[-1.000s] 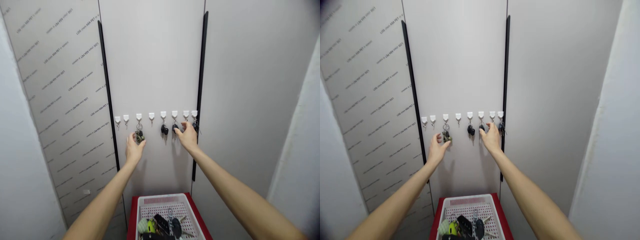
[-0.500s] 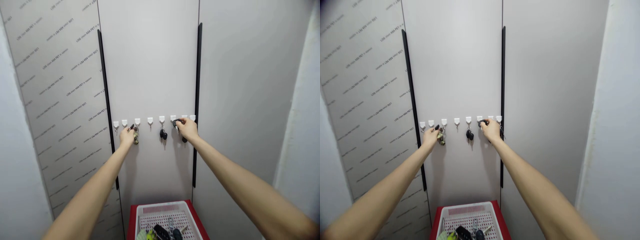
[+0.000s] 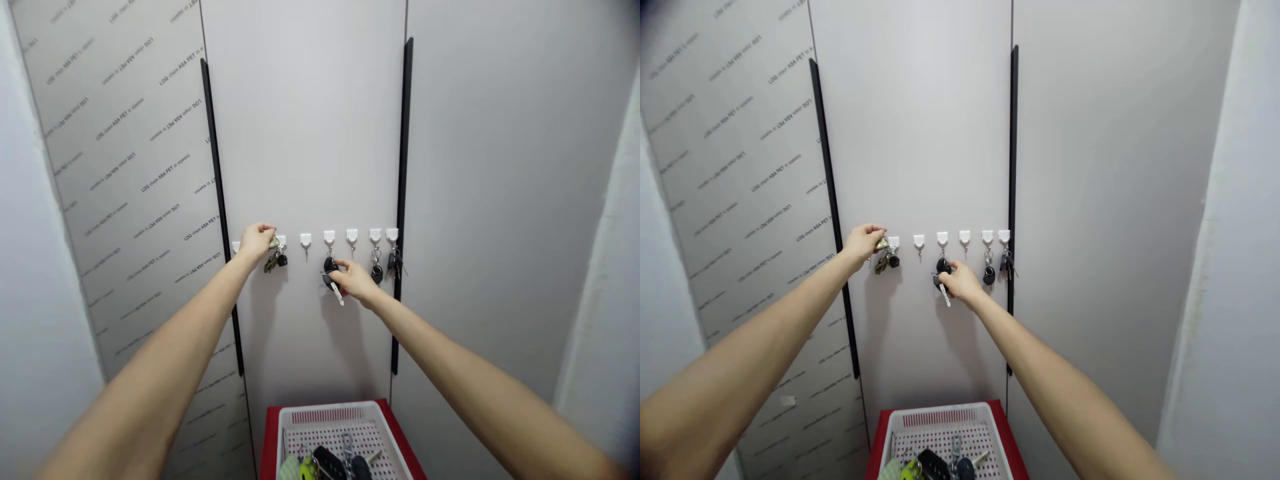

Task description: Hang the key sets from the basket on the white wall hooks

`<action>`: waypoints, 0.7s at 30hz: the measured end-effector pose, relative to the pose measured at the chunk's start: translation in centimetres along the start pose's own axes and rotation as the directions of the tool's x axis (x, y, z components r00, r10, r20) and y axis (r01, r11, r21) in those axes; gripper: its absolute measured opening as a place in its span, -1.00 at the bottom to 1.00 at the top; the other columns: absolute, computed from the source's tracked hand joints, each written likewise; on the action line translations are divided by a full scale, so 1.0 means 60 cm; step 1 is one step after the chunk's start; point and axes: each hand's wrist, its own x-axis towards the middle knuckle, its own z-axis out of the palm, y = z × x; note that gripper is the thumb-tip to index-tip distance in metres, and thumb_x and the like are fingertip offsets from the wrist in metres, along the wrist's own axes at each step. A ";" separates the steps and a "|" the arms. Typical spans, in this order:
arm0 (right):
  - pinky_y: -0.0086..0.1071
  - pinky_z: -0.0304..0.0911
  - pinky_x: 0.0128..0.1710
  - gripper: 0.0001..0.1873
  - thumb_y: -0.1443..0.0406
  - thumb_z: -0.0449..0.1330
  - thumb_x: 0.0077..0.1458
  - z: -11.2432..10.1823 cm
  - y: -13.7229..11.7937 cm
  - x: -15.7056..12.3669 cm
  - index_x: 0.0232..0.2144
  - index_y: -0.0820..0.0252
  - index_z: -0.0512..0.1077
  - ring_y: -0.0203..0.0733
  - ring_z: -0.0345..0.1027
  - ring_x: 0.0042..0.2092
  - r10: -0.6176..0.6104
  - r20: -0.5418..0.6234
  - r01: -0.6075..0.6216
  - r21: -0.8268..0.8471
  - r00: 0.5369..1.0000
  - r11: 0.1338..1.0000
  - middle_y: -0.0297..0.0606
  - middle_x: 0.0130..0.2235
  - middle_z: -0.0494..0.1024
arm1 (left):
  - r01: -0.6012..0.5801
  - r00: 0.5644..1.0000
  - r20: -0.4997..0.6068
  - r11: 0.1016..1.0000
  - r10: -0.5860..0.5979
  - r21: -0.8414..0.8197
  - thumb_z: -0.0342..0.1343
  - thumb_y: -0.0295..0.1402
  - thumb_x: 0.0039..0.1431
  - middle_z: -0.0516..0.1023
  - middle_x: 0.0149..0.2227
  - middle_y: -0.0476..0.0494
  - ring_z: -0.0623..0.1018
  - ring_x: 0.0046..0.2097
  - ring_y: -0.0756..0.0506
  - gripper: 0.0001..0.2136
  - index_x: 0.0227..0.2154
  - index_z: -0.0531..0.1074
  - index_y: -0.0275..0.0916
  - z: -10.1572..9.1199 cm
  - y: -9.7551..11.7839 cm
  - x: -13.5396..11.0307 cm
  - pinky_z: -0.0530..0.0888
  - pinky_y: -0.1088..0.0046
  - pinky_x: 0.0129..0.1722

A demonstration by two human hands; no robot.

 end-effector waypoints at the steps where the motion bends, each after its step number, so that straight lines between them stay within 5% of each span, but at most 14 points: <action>1: -0.52 0.11 -0.72 -0.52 0.36 0.02 -0.25 0.003 0.001 0.001 -0.17 0.33 0.13 -0.42 0.13 -0.71 0.012 0.005 -0.012 0.020 1.000 1.000 -0.44 -0.69 0.27 | 0.008 1.000 -0.013 0.999 -0.009 -0.048 -0.05 -0.47 -0.22 0.23 -0.70 0.06 0.22 -0.69 0.14 -0.94 -0.59 0.29 -0.31 -0.001 0.003 0.000 0.20 0.63 -0.68; 6: -0.51 0.13 -0.73 -0.60 0.35 0.00 -0.21 0.010 -0.005 0.016 -0.20 0.24 0.15 -0.44 0.10 -0.72 0.076 -0.026 -0.072 0.119 0.997 0.990 -0.44 -0.69 0.28 | 0.016 0.993 -0.111 0.977 -0.040 -0.213 -0.05 -0.47 -0.20 0.24 -0.66 0.07 0.25 -0.67 0.15 -0.93 -0.54 0.27 -0.31 -0.007 0.016 0.008 0.24 0.63 -0.65; 12: -0.54 0.10 -0.76 -0.82 0.32 -0.03 -0.15 0.012 -0.016 0.033 -0.39 0.22 0.23 -0.47 0.09 -0.73 0.128 -0.094 -0.111 0.173 0.987 0.979 -0.44 -0.68 0.25 | 0.041 0.997 -0.050 0.966 -0.056 -0.255 -0.06 -0.48 -0.17 0.24 -0.65 0.06 0.26 -0.66 0.16 -0.91 -0.50 0.27 -0.30 -0.003 0.026 0.007 0.25 0.64 -0.65; 16: -0.51 0.12 -0.76 -0.91 0.34 -0.03 -0.14 0.011 -0.018 0.039 -0.51 0.23 0.23 -0.48 0.07 -0.74 0.114 -0.162 -0.086 0.174 0.980 0.981 -0.45 -0.69 0.21 | 0.026 0.997 -0.068 0.988 -0.036 -0.153 -0.06 -0.48 -0.17 0.24 -0.64 0.05 0.26 -0.67 0.15 -0.91 -0.51 0.26 -0.30 -0.004 0.017 0.009 0.23 0.65 -0.68; 21: -0.48 0.19 -0.72 -0.92 0.40 -0.05 -0.13 0.004 -0.016 0.041 -0.60 0.26 0.20 -0.51 0.05 -0.75 0.100 -0.159 -0.058 0.248 0.982 0.967 -0.47 -0.72 0.17 | 0.088 0.992 0.093 0.996 -0.088 0.004 -0.06 -0.50 -0.17 0.25 -0.64 0.02 0.28 -0.66 0.13 -0.93 -0.52 0.26 -0.31 -0.004 0.003 0.005 0.24 0.62 -0.67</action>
